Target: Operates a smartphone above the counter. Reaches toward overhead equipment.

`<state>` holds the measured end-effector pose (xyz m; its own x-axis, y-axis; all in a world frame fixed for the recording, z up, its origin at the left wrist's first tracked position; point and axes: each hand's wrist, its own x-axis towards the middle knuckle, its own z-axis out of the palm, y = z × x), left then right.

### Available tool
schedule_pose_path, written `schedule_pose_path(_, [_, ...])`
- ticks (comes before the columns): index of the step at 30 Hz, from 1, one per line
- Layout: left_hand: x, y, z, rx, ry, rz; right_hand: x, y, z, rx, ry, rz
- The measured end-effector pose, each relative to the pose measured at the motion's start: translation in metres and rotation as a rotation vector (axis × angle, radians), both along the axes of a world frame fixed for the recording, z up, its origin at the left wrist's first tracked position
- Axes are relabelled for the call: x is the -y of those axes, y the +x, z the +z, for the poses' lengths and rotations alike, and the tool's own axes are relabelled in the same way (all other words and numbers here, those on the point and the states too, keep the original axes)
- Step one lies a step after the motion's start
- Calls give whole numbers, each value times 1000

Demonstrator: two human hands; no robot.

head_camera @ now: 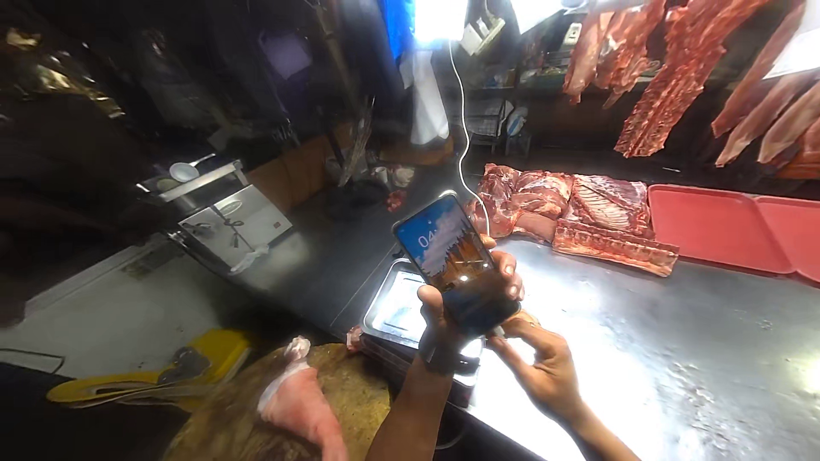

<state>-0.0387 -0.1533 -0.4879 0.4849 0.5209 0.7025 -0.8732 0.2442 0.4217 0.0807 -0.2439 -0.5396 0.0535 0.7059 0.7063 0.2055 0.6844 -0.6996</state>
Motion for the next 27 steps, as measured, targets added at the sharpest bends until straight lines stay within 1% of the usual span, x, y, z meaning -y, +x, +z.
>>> schedule_pose_path(7, [7,-1,2,-11,8,-18,9,-1,4,14,7,3])
schedule_pose_path(13, [13,1,5,-12,-38,-14,12,1,3,18,-9,14])
schedule_pose_path(22, [12,4,3,-17,-37,6,14,5,4,32,-16,7])
schedule_pose_path(27, [10,5,-1,22,-53,-14,12,6,1,29,-27,-2])
